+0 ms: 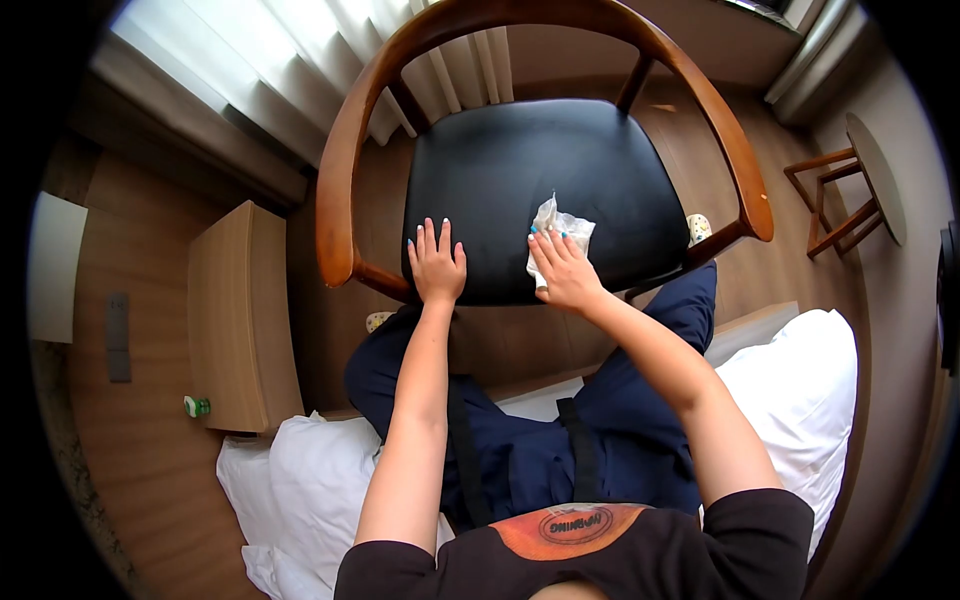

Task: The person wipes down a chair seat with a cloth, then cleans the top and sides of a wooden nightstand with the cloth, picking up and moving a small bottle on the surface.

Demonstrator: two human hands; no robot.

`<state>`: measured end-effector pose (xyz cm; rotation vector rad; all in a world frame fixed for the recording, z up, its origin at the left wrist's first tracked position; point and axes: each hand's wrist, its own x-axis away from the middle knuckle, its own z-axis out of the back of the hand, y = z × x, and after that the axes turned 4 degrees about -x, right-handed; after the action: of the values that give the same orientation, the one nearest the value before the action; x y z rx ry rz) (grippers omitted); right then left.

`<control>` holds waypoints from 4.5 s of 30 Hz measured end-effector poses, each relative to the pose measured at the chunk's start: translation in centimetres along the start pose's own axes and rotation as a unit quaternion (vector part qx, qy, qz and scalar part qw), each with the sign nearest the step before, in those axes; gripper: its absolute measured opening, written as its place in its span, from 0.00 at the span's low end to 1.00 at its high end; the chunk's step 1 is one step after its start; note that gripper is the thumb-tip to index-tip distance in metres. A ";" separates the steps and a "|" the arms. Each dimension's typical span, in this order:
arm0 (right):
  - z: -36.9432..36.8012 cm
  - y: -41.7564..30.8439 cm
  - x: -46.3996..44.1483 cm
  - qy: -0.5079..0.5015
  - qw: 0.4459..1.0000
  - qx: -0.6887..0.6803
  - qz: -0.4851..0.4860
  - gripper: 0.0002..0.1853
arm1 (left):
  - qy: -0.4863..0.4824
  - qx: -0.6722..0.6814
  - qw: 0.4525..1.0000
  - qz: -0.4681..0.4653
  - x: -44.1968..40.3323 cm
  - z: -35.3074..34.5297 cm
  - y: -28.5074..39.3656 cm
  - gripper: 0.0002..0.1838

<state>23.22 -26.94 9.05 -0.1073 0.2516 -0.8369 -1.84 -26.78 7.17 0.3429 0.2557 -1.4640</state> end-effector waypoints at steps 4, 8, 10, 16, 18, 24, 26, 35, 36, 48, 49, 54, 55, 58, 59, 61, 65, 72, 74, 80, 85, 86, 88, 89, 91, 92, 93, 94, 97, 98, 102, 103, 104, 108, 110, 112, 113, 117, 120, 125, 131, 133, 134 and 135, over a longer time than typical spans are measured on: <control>-0.6 1.5 -1.8 0.014 0.998 -0.014 -0.053 0.44 | 0.004 0.003 1.000 -0.006 0.0 0.0 -0.1 0.24; -1.5 5.7 -6.0 -0.031 0.989 0.005 -0.146 0.42 | 0.000 0.004 1.000 0.001 -0.2 0.5 0.1 0.23; -1.9 7.7 -8.2 -0.039 0.985 0.013 -0.166 0.42 | 0.002 0.006 1.000 0.004 -0.3 0.7 0.2 0.23; -3.0 10.7 -12.6 -0.052 0.976 0.008 -0.213 0.40 | 0.013 0.016 1.000 0.001 -0.3 0.4 0.0 0.24; -2.9 10.6 -12.3 -0.050 0.977 -0.002 -0.205 0.39 | 0.015 0.021 1.000 0.003 -0.4 0.3 -0.1 0.24; -1.6 6.0 -7.7 -0.049 0.988 -0.064 -0.129 0.38 | 0.021 0.020 1.000 0.002 -0.3 0.0 -0.2 0.23; -1.6 1.9 -5.0 -0.040 0.992 -0.089 -0.077 0.38 | 0.025 0.023 0.999 0.002 -0.2 -0.1 -0.1 0.23; 0.1 -5.7 -2.1 -0.064 0.972 -0.224 0.005 0.44 | 0.018 0.085 0.996 0.001 0.0 -0.8 -0.8 0.22; 0.8 -4.9 -2.1 -0.065 0.960 -0.271 0.007 0.43 | 0.012 0.139 0.990 0.013 -0.2 -1.2 -1.3 0.21; -1.4 9.0 0.2 0.111 0.960 0.016 -0.258 0.34 | -0.085 0.004 0.990 -0.112 4.3 3.0 12.2 0.28; -1.8 8.8 0.4 0.115 0.959 0.026 -0.256 0.34 | -0.065 0.006 0.992 -0.110 4.2 1.6 12.5 0.28; -1.2 8.1 0.3 0.136 0.959 0.045 -0.245 0.34 | -0.044 0.007 0.988 -0.147 1.2 -0.5 13.3 0.27; -1.2 8.1 0.3 0.148 0.958 0.047 -0.241 0.34 | -0.052 -0.001 0.987 -0.155 0.3 -0.3 13.7 0.27; -0.8 7.9 0.2 0.143 0.959 0.039 -0.242 0.34 | -0.050 0.016 0.984 -0.171 -2.1 -1.8 14.3 0.27; -0.8 7.9 0.2 0.142 0.959 0.039 -0.243 0.34 | -0.046 0.015 0.983 -0.178 -3.0 -2.2 14.6 0.28; -0.9 7.9 0.1 0.140 0.959 0.039 -0.243 0.34 | -0.034 0.030 0.981 -0.189 -4.8 -3.7 15.2 0.28; -0.5 7.8 -0.1 0.129 0.960 0.041 -0.245 0.34 | -0.028 0.051 0.981 -0.183 -8.3 -5.9 16.4 0.28; 0.0 7.9 -0.2 0.104 0.965 0.037 -0.240 0.34 | -0.067 0.014 0.997 -0.041 -13.6 -8.8 13.0 0.29; 0.1 7.9 -0.2 0.096 0.965 0.041 -0.240 0.34 | -0.085 -0.012 0.996 0.020 -15.9 -9.1 8.7 0.31; 0.1 7.7 -0.5 0.082 0.966 0.045 -0.243 0.35 | -0.080 -0.044 0.987 0.130 -20.2 -10.0 -1.7 0.29; 0.0 7.9 -0.5 0.085 0.966 0.049 -0.238 0.35 | -0.218 0.103 0.941 0.236 -21.8 -8.7 -5.1 0.28; -0.1 7.8 -0.5 0.079 0.966 0.052 -0.241 0.35 | -0.216 0.097 0.944 0.230 -21.3 -8.4 -5.1 0.29; -0.1 7.9 -0.6 0.074 0.966 0.060 -0.240 0.36 | -0.209 0.081 0.948 0.224 -20.4 -7.8 -5.0 0.30; -0.1 7.9 -0.6 0.073 0.966 0.065 -0.240 0.35 | -0.205 0.071 0.950 0.224 -20.0 -7.6 -4.7 0.30; -0.2 7.9 -0.7 0.078 0.965 0.068 -0.239 0.35 | -0.192 0.047 0.956 0.217 -19.2 -7.1 -4.4 0.29; -0.2 7.8 -0.6 0.081 0.965 0.069 -0.241 0.35 | -0.190 0.034 0.956 0.219 -18.7 -6.9 -4.2 0.28; -0.1 7.7 -0.4 0.083 0.965 0.069 -0.240 0.35 | -0.189 0.020 0.957 0.221 -17.8 -6.6 -4.0 0.27; -0.1 7.8 -0.4 0.084 0.965 0.068 -0.240 0.35 | -0.189 0.004 0.956 0.223 -16.8 -5.9 -3.7 0.25; -0.2 7.8 -0.4 0.097 0.964 0.067 -0.240 0.34 | -0.156 -0.022 0.964 0.214 -13.5 -4.9 -3.4 0.23; -0.2 7.7 -0.3 0.101 0.963 0.066 -0.240 0.34 | -0.151 -0.029 0.964 0.215 -12.4 -4.3 -3.3 0.22; -0.3 7.7 -0.2 0.116 0.961 0.062 -0.242 0.33 | -0.132 -0.054 0.964 0.223 -7.6 -2.2 -2.9 0.22; -0.2 7.6 -0.2 0.116 0.961 0.061 -0.245 0.33 | -0.115 -0.060 0.966 0.224 -6.4 -1.9 -2.7 0.21; -0.2 7.6 -0.1 0.119 0.960 0.057 -0.247 0.33 | -0.097 -0.064 0.967 0.224 -5.6 -0.7 -2.1 0.20; -0.1 7.4 0.0 0.131 0.958 0.044 -0.253 0.33 | -0.092 -0.018 0.980 0.174 -2.6 0.6 -1.3 0.29; -0.2 7.4 0.1 0.139 0.956 0.039 -0.254 0.33 | -0.077 -0.061 0.976 0.197 -1.5 0.1 -0.3 0.29; -0.4 7.5 0.1 0.150 0.955 0.034 -0.254 0.33 | 0.003 -0.137 0.981 0.140 -0.2 -1.0 1.0 0.30; -0.5 7.5 0.2 0.155 0.954 0.031 -0.255 0.33 | -0.015 -0.148 0.979 0.141 -0.1 -1.2 1.7 0.30; -0.7 7.6 0.2 0.150 0.954 0.029 -0.258 0.33 | -0.074 -0.149 0.974 0.151 -1.1 -1.3 2.5 0.30; -1.0 7.8 0.2 0.164 0.953 0.032 -0.253 0.33 | -0.081 -0.139 0.976 0.144 -3.2 -1.9 2.7 0.30; -0.6 7.8 0.2 0.136 0.956 0.017 -0.260 0.34 | -0.085 -0.163 0.975 0.123 -6.5 -3.5 3.2 0.30; -0.4 7.9 0.2 0.128 0.956 0.005 -0.263 0.35 | -0.108 -0.159 0.974 0.122 -9.9 -4.9 4.2 0.32; -0.4 8.0 0.2 0.131 0.956 0.007 -0.261 0.35 | -0.118 -0.162 0.972 0.122 -10.3 -5.0 4.5 0.32; -0.5 8.0 0.2 0.131 0.956 0.007 -0.261 0.35 | -0.121 -0.155 0.974 0.114 -10.3 -5.2 4.8 0.32; -0.5 8.0 0.3 0.130 0.956 0.009 -0.262 0.35 | -0.125 -0.151 0.975 0.108 -10.2 -5.1 4.9 0.32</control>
<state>29.02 -21.85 6.96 -0.0452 0.4756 -1.3856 2.25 -15.07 6.63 -0.0592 0.2259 -1.2158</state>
